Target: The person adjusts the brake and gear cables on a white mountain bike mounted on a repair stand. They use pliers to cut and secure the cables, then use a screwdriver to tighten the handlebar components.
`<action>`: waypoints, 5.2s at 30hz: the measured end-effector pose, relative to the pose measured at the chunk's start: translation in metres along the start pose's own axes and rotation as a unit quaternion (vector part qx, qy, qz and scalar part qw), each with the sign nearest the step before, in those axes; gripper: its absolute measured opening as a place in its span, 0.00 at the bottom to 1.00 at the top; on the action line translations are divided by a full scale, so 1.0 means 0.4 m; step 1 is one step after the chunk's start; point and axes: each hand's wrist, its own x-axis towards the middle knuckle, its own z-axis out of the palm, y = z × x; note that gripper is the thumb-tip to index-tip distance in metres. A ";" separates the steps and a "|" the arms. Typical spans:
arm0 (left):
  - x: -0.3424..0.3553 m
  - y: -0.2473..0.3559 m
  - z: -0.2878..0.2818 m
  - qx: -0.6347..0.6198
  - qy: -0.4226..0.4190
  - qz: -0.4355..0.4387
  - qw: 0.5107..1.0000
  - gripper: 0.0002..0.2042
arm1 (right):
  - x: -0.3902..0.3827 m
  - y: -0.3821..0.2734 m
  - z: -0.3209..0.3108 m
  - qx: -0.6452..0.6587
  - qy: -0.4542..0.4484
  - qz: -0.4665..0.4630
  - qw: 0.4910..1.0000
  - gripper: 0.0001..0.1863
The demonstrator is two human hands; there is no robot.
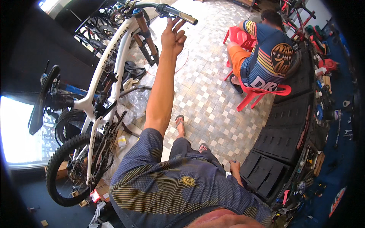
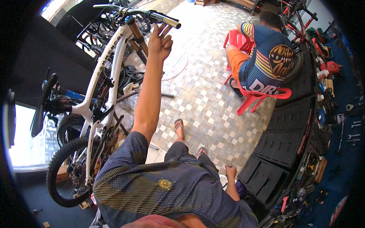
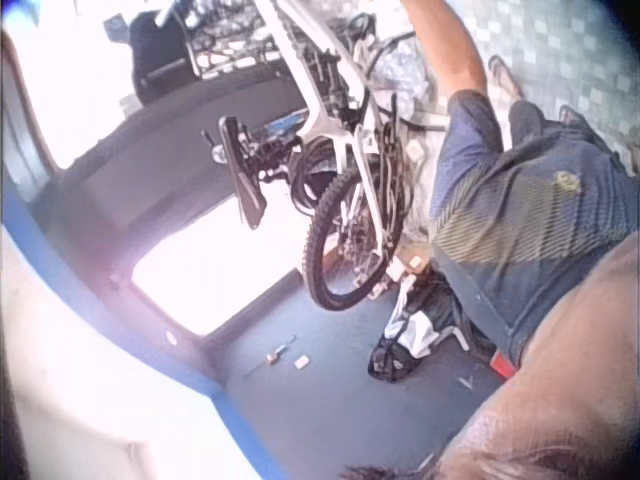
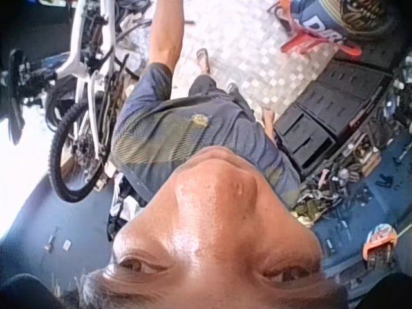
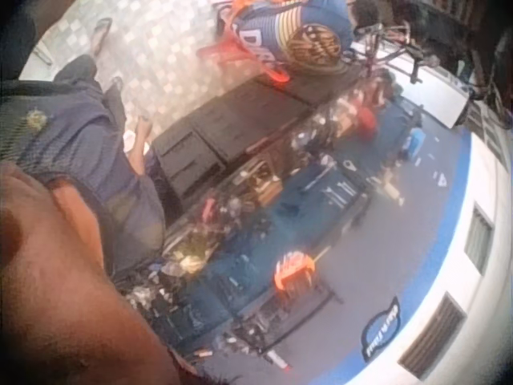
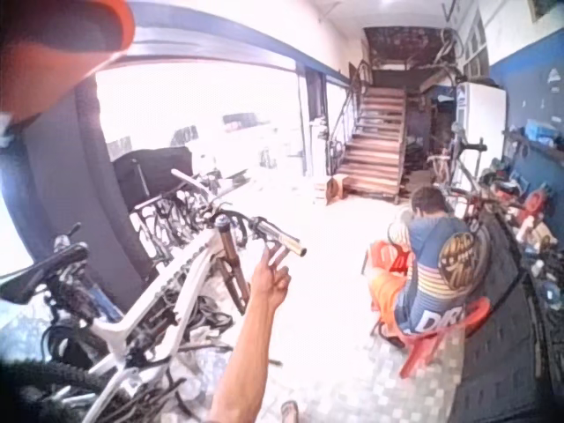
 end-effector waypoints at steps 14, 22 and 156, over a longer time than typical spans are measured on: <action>-0.235 -0.292 -0.289 0.790 -0.077 0.302 0.528 0.09 | 0.023 -0.258 -0.162 0.282 -0.132 -0.192 0.931 0.13; -1.092 -0.654 -0.343 0.429 -0.338 -0.409 0.731 0.09 | -0.264 -0.789 -0.065 0.254 -0.204 -0.443 0.836 0.18; -1.551 0.189 -0.504 0.727 0.009 0.163 0.667 0.09 | -0.916 -0.506 0.150 0.085 -0.473 -0.415 0.773 0.07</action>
